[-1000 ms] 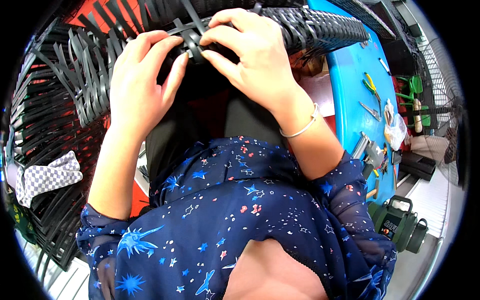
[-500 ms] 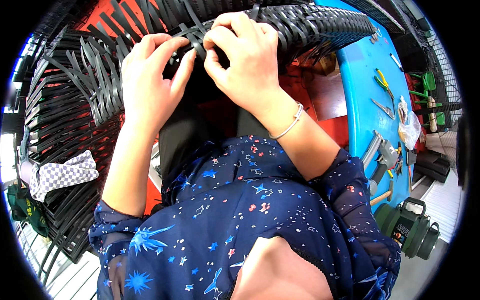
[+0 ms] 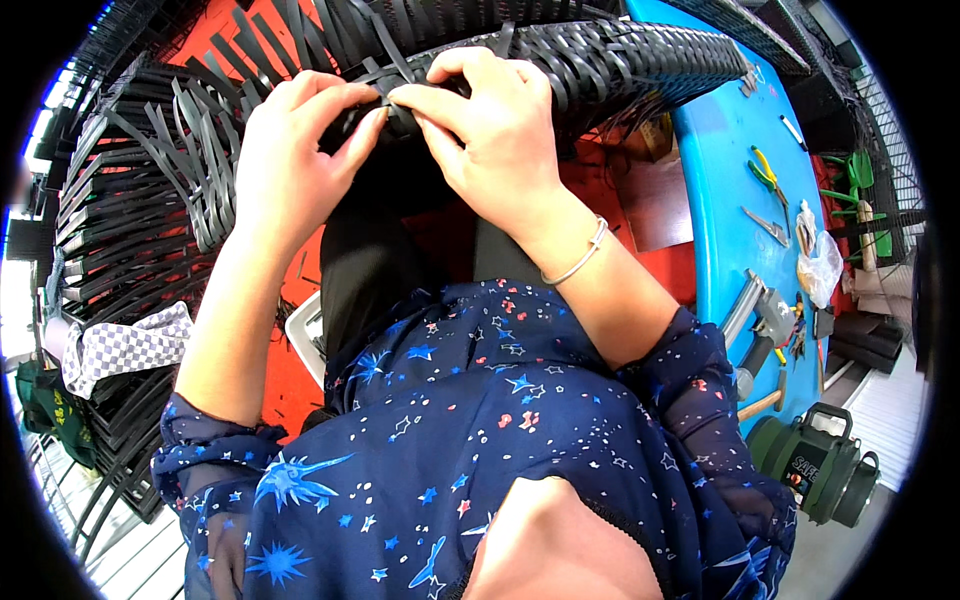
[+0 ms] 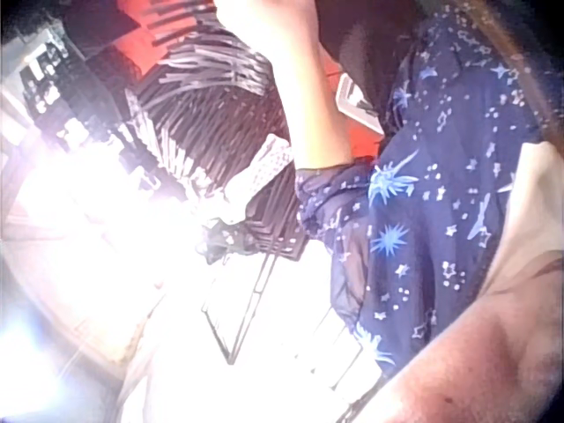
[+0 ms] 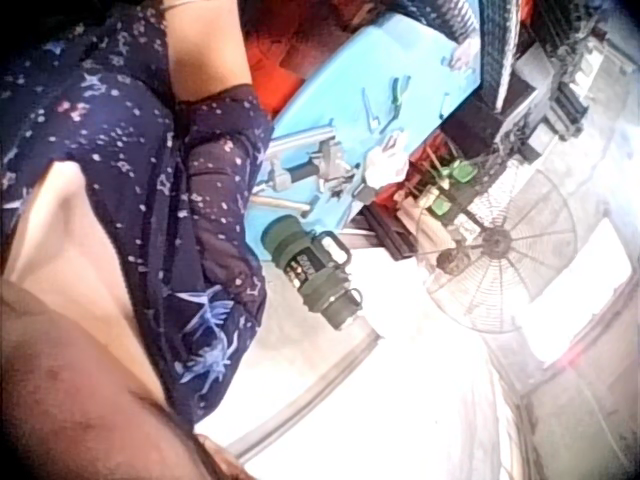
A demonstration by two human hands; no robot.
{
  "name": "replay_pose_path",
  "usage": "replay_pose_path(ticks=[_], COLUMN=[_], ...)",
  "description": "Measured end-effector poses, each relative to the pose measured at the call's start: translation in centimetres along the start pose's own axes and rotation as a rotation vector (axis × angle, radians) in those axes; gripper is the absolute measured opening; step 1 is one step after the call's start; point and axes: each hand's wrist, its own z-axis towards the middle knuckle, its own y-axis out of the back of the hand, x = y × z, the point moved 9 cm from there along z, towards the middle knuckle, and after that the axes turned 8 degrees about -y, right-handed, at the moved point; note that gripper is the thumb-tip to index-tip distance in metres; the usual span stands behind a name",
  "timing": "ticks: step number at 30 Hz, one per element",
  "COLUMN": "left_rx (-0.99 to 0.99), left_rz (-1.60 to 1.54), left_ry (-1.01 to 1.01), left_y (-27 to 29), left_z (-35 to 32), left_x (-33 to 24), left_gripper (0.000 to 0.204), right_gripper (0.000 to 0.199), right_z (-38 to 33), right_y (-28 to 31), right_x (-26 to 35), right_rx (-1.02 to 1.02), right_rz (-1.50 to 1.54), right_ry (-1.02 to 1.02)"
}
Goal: The person weaves black plastic strips into a chair frame using a pneumatic nail gun to secure the weave. They repeatedly thread the strips through the frame and use the nail gun to fasten them in place.
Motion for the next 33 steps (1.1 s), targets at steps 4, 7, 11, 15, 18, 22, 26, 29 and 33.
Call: replay_pose_path(ticks=[4,7,11,15,18,22,26,29,33], left_rx=[0.101,0.204,0.257,0.305,0.385,0.475,0.519,0.513,0.172], left_rz=[0.045,0.077,0.057,-0.043,-0.270,-0.498,-0.492,-0.410,-0.097], left_ry=[0.065,0.029,0.053,0.123,0.359,0.655,0.597,0.469,0.021], left_y=[-0.1,-0.6,-0.4,-1.5,-3.0,-4.3,-4.4,-4.2,-0.3], left_z=[0.5,1.0,1.1,0.9,0.6,0.0,0.1,0.6,1.2], left_x=[0.5,0.3,0.8,1.7,4.7,7.0,7.0,6.0,1.2], left_gripper=[0.023,0.024,0.025,0.027,0.033,0.032,0.034,0.032,0.021], right_gripper=[0.021,0.022,0.020,0.017,0.015,0.016,0.021,0.023,0.025], right_z=[-0.2,-0.3,-0.4,-0.5,-0.6,-0.5,-0.5,-0.7,-0.6], right_y=[-0.1,-0.2,-0.7,-0.8,-0.7,-0.8,-1.0,-1.2,-1.3], right_x=[0.1,0.3,0.4,0.3,0.3,-0.2,-0.2,-0.6,-0.3], right_rx=[0.005,0.009,-0.001,-0.010,-0.013,0.038,0.101,0.091,0.068], right_rz=[-0.020,-0.036,-0.021,-0.037,-0.039,-0.010,-0.014,-0.050,-0.037], right_ry=[0.003,-0.013,-0.025,-0.026,0.005,0.008,-0.004,-0.006,-0.022])
